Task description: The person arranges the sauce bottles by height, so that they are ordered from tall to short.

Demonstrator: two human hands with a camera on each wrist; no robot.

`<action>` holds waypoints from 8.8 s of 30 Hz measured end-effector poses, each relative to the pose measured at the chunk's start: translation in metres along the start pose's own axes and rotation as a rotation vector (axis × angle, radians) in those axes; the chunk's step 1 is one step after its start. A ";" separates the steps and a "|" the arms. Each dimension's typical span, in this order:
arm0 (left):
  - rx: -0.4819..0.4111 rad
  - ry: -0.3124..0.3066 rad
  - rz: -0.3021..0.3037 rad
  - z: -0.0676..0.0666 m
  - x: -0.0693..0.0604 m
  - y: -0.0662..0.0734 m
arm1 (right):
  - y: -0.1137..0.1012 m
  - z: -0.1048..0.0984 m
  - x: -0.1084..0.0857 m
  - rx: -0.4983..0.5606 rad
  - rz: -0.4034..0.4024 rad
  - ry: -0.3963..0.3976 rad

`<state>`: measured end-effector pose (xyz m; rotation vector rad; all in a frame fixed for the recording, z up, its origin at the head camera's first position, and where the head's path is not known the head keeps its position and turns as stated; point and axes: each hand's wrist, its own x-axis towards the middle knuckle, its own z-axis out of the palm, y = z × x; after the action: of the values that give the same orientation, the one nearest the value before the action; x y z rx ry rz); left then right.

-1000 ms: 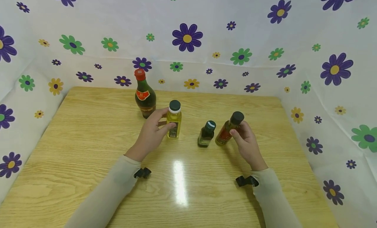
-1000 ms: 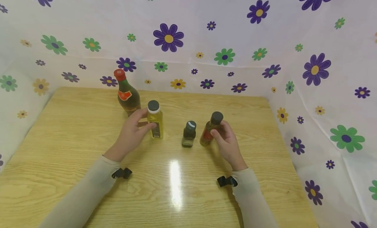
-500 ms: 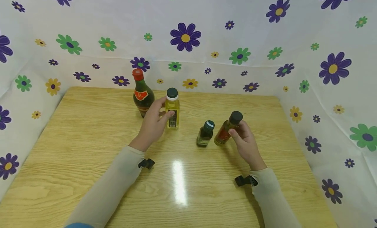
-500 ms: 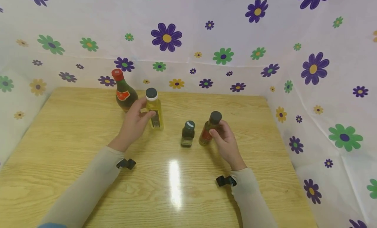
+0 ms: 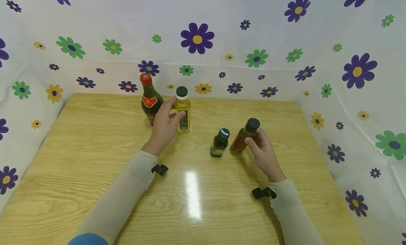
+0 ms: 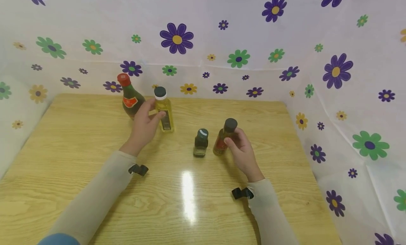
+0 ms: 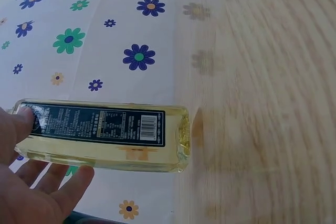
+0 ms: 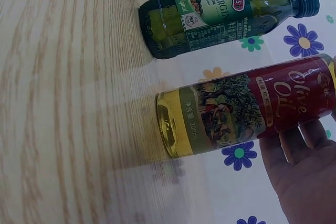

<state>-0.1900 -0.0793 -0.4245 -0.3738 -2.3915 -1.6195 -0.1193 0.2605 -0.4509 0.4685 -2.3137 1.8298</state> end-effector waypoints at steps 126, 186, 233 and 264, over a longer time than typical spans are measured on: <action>-0.142 -0.468 -0.003 0.042 -0.044 0.016 | -0.002 0.000 0.000 0.012 0.026 -0.023; -0.134 -0.507 -0.110 0.079 -0.047 0.012 | -0.002 0.000 0.000 0.024 0.031 -0.036; -0.240 -0.498 -0.167 0.077 -0.048 0.007 | -0.037 -0.031 0.030 -0.205 -0.062 -0.134; -0.369 -0.494 -0.225 0.081 -0.048 -0.002 | -0.051 -0.029 0.093 -0.518 0.008 -0.111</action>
<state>-0.1493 -0.0085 -0.4709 -0.6567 -2.5310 -2.3130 -0.1911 0.2647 -0.3678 0.4856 -2.7283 1.1538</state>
